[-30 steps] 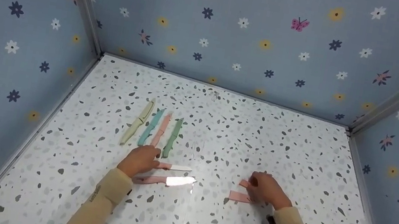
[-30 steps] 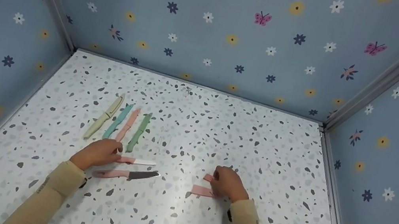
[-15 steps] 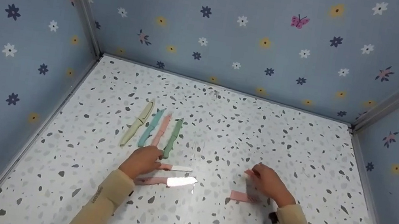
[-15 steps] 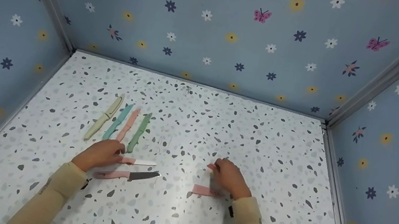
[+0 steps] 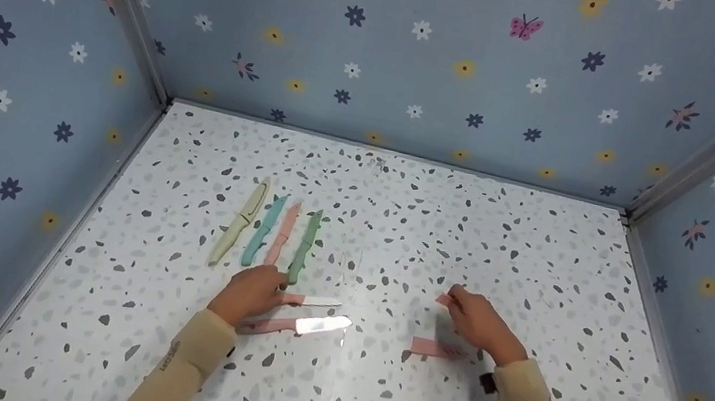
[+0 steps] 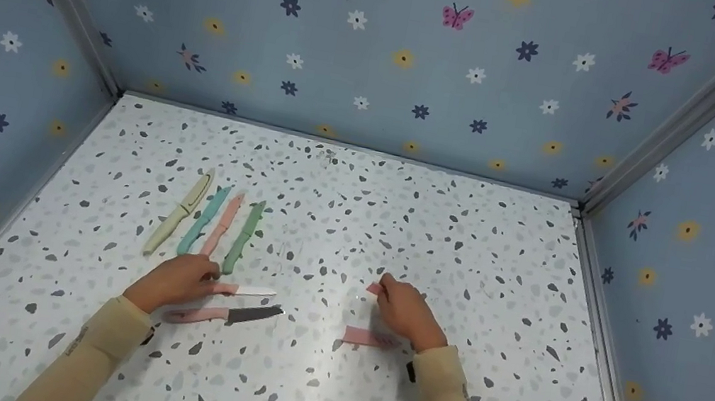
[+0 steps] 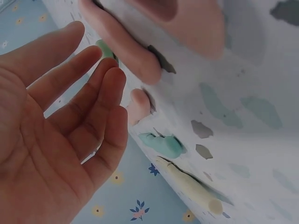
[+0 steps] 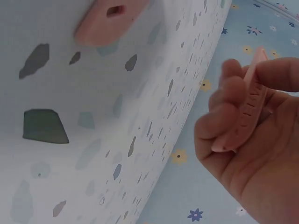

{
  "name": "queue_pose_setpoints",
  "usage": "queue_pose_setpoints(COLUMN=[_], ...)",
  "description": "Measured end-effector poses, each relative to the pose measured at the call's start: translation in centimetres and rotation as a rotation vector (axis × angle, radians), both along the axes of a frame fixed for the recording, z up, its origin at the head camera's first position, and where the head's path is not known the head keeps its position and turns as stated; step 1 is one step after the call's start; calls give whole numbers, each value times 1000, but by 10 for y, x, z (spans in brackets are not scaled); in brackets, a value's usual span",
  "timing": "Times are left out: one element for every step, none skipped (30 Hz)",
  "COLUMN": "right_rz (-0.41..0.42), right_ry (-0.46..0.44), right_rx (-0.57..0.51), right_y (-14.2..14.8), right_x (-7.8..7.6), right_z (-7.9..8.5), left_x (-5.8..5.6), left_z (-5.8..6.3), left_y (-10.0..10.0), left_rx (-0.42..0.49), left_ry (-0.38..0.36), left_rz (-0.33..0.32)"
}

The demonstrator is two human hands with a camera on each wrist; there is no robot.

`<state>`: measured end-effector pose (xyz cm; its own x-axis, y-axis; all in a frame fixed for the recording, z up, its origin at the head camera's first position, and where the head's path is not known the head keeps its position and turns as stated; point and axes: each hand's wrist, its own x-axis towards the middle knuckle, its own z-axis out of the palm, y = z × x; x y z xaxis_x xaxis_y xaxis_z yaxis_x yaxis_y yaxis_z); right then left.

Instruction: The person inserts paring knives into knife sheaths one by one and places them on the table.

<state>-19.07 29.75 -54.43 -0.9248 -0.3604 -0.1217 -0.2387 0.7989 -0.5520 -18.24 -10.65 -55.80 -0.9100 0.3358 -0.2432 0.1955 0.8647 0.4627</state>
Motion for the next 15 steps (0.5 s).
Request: queue_pose_setpoints(right_rz=[-8, -15, -20, -26, -32, -38, -43, -46, -43, -41, -38, -39, -39, -40, -41], right_ry=[-5, -9, -13, -20, -28, -35, -42, -47, -50, -51, -50, -50, -51, -53, -54], right_rx=[-2, -3, 0, 2, 3, 3, 0, -3, -5, -9, -12, -17, -19, -19, -18], right_y=[0, 1, 1, 1, 2, 2, 2, 3, 3, 4, 4, 5, 5, 6, 7], right_x=[0, 1, 1, 1, 2, 2, 2, 3, 3, 3, 3, 4, 4, 4, 4], right_z=[0, 0, 1, 1, 1, 1, 1, 1, 1, 0, 0, 0, 1, 1, 1], left_x=[0, 1, 1, 1, 1, 0, 0, 0, 0, 0, 0, -1, -2, -2, -3], left_z=[-1, -3, -4, -5, -7, -7, -8, -9, -9, -10, -10, -10, -10, -10, -10], left_y=[0, 0, 0, 0, 0, 0, 0, 0, 1, 1, 1, 2, 2, 3, 4], left_rx=[-6, -11, -19, -25, -30, -34, -35, -34, -35, -35, -35, -34, -37, -41, -46], left_ry=[9, 18, 23, 32, 40, 47, 55, 62, 66, 67, 66, 64, 62, 62, 61], left_rz=[-2, -3, -3, -2, -1, 0, 0, 0, -3, -5, -9, -12, -15, -19, -23])
